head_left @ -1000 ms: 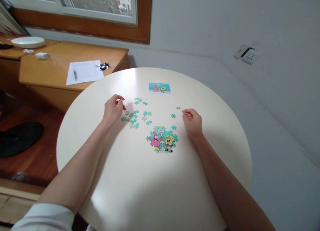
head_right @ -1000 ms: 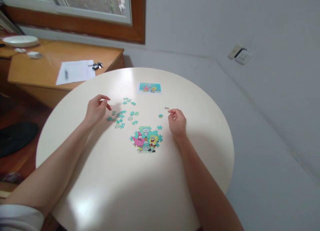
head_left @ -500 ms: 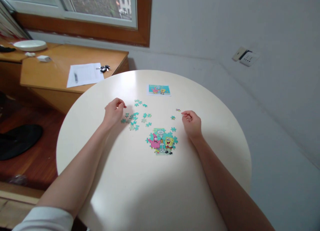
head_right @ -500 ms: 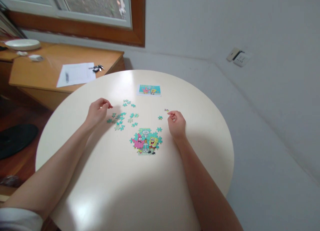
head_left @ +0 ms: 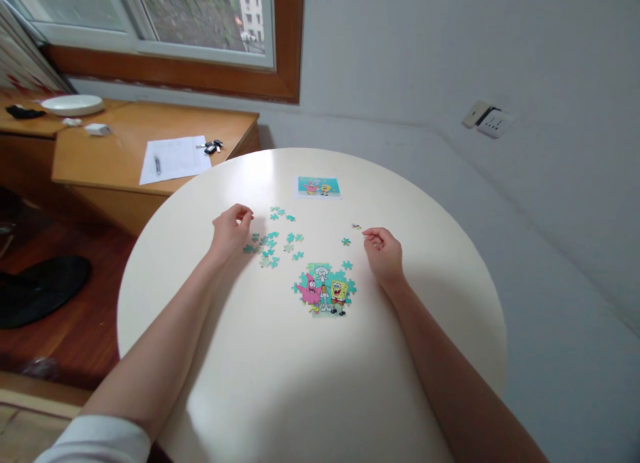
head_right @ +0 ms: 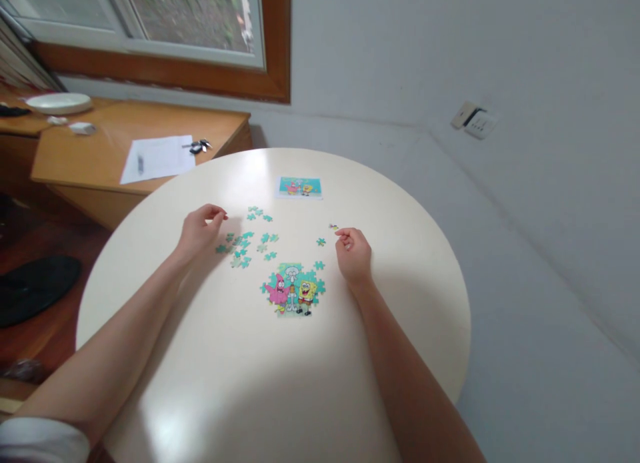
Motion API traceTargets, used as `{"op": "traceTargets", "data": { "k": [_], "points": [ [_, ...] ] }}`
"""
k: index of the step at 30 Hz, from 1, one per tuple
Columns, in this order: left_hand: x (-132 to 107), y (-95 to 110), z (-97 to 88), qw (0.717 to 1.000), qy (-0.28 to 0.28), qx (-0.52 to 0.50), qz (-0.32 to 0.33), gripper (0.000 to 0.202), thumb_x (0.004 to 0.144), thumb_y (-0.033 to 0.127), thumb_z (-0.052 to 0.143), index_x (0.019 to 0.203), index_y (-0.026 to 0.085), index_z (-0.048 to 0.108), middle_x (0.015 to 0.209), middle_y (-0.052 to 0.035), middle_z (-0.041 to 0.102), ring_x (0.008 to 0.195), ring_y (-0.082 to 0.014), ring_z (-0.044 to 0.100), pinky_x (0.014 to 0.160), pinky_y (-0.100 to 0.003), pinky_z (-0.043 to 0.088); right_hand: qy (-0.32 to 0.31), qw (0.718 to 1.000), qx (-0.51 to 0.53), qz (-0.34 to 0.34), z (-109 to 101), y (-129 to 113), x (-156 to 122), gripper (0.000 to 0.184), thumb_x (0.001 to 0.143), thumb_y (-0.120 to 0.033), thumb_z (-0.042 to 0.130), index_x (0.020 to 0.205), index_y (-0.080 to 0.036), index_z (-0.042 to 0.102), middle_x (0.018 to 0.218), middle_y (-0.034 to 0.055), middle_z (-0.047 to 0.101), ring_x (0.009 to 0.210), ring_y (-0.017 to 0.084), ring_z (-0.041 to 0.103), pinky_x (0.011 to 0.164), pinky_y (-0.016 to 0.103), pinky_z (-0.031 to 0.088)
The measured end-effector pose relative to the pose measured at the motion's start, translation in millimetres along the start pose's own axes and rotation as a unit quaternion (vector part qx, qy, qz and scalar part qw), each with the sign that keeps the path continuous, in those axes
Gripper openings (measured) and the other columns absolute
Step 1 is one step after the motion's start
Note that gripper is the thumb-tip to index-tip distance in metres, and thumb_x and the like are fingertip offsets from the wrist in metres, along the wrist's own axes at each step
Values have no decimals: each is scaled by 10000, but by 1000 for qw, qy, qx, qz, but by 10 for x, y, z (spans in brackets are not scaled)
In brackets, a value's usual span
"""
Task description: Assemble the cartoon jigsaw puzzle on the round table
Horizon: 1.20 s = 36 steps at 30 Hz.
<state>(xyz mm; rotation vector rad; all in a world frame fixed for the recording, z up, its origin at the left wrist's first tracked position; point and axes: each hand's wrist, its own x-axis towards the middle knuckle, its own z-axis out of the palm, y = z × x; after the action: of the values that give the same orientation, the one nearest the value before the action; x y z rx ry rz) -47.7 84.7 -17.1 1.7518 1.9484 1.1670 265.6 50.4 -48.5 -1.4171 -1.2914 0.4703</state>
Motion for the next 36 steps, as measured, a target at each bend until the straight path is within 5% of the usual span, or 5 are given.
{"op": "traceTargets", "data": {
  "k": [8,11,21,30,36],
  "points": [
    [492,221,254,968,-148,204,5,312,847,263,515,1113,180,656,1074,-83,717,1008,-252,645,931,-377,420,-4,1000,3,2,9,40,1,193,637,-228,474,766,-185,611,736,17,566,616,137,486,622,292,435],
    [613,241,349,954,-182,238,-5,319,807,267,579,1103,189,668,1093,-83,711,1059,-272,625,946,-385,416,-10,1000,-4,-3,10,51,8,193,645,-228,471,772,-190,610,743,18,571,629,141,492,634,292,437],
    [694,282,477,945,-192,262,-33,123,726,230,636,820,201,710,1007,-94,711,1024,-317,621,946,-446,413,-17,1000,3,6,12,3,-9,192,638,-193,467,770,-196,607,749,14,572,650,143,507,650,286,446],
    [586,256,482,961,-152,231,-4,221,707,141,571,915,189,631,1043,-100,704,1046,-303,612,943,-447,388,-17,1000,-1,-8,29,15,13,199,635,-163,452,767,-204,596,759,18,594,681,155,531,691,298,468],
    [457,415,397,978,-121,169,26,105,730,162,531,802,175,606,936,-92,715,956,-283,637,891,-429,420,-14,999,-24,-36,31,-3,8,204,651,-136,446,768,-197,601,767,24,606,669,153,546,708,311,493]
  ]
}}
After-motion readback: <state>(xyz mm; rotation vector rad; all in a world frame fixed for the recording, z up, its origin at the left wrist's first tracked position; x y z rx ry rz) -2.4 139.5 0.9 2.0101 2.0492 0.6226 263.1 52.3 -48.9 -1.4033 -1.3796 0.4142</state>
